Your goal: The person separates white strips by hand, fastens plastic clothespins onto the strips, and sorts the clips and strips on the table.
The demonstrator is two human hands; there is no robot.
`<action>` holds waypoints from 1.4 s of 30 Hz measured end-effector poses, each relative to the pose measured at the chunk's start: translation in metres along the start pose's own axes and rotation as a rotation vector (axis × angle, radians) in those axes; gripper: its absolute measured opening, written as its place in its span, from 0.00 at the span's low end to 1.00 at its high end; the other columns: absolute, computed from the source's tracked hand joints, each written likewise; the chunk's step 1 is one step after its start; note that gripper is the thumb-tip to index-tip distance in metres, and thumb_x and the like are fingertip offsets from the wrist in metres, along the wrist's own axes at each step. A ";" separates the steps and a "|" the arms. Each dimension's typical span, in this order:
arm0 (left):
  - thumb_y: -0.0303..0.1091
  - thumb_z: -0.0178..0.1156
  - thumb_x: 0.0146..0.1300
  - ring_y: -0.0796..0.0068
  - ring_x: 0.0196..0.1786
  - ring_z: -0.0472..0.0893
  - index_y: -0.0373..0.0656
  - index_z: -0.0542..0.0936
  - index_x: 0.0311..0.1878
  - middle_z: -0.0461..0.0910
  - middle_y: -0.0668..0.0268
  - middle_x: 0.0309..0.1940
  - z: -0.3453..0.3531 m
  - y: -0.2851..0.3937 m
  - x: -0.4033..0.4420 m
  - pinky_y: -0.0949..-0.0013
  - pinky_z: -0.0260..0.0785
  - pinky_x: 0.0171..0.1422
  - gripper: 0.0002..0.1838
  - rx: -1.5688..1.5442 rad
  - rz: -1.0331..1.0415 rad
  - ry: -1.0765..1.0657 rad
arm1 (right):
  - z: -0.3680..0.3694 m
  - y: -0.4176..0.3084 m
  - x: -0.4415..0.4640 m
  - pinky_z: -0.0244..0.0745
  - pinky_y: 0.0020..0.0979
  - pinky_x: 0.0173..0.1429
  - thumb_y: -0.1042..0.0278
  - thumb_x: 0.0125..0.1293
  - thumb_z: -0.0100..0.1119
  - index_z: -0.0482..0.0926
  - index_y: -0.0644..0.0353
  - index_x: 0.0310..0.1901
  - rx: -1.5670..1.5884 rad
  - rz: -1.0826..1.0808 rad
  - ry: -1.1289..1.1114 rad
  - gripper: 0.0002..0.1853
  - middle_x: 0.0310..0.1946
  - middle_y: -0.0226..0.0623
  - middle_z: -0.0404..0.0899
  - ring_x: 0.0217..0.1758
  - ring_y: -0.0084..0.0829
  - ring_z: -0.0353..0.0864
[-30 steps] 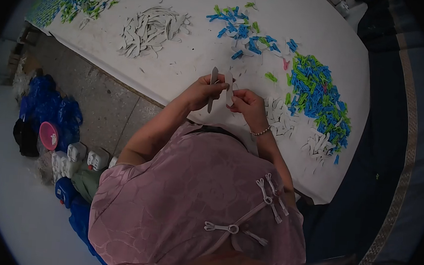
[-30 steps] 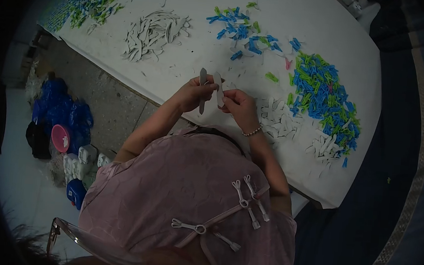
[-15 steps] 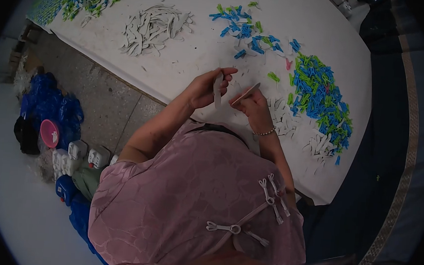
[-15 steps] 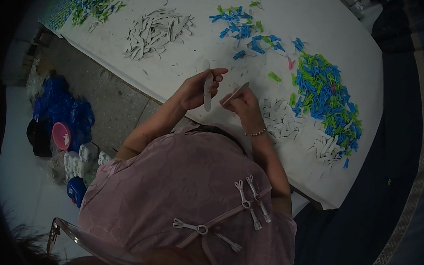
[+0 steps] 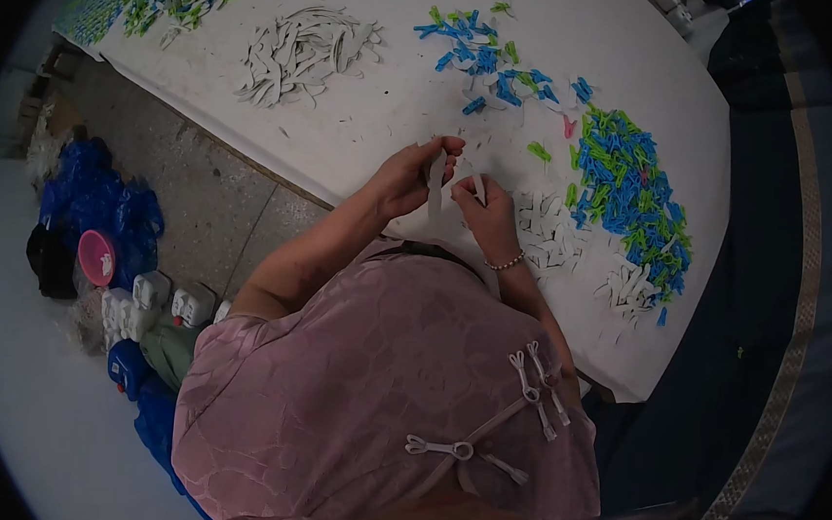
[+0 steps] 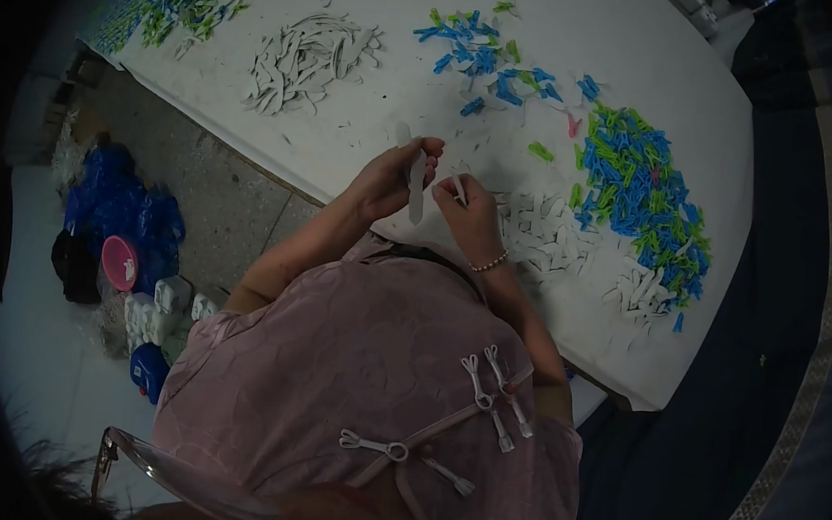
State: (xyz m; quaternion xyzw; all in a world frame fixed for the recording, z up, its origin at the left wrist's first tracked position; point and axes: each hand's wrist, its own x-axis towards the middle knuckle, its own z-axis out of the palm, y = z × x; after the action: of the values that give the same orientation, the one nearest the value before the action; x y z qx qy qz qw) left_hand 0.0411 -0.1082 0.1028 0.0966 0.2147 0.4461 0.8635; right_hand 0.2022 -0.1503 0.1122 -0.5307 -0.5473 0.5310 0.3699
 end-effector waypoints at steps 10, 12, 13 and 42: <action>0.42 0.46 0.68 0.78 0.40 0.71 0.40 0.73 0.49 0.74 0.69 0.37 0.004 -0.002 -0.005 0.71 0.67 0.44 0.17 0.120 0.017 -0.032 | 0.001 -0.012 -0.008 0.63 0.19 0.24 0.66 0.59 0.58 0.77 0.64 0.35 0.121 0.132 -0.045 0.09 0.24 0.26 0.79 0.20 0.13 0.67; 0.43 0.46 0.68 0.77 0.40 0.71 0.40 0.73 0.49 0.74 0.68 0.38 -0.005 -0.003 -0.005 0.70 0.66 0.45 0.18 0.163 -0.016 -0.098 | -0.003 -0.013 -0.009 0.61 0.18 0.22 0.67 0.60 0.57 0.78 0.63 0.36 0.130 0.143 -0.037 0.08 0.24 0.26 0.79 0.18 0.12 0.66; 0.44 0.46 0.67 0.77 0.40 0.71 0.40 0.73 0.51 0.74 0.68 0.39 -0.009 -0.006 -0.006 0.70 0.66 0.45 0.19 0.188 -0.032 -0.071 | -0.005 -0.014 -0.009 0.59 0.18 0.21 0.67 0.61 0.55 0.78 0.63 0.36 0.141 0.155 -0.027 0.08 0.23 0.25 0.79 0.17 0.11 0.64; 0.51 0.38 0.69 0.74 0.53 0.69 0.41 0.62 0.64 0.72 0.66 0.49 0.009 -0.016 -0.019 0.68 0.58 0.60 0.28 0.365 -0.238 -0.254 | -0.011 -0.015 -0.016 0.50 0.18 0.14 0.63 0.62 0.57 0.76 0.60 0.34 0.364 0.248 -0.022 0.09 0.14 0.21 0.65 0.10 0.13 0.57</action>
State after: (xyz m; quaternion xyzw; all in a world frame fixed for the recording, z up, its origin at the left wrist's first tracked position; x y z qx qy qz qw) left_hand 0.0470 -0.1331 0.1107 0.2802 0.1912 0.2792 0.8983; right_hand 0.2122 -0.1624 0.1316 -0.5126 -0.3768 0.6682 0.3857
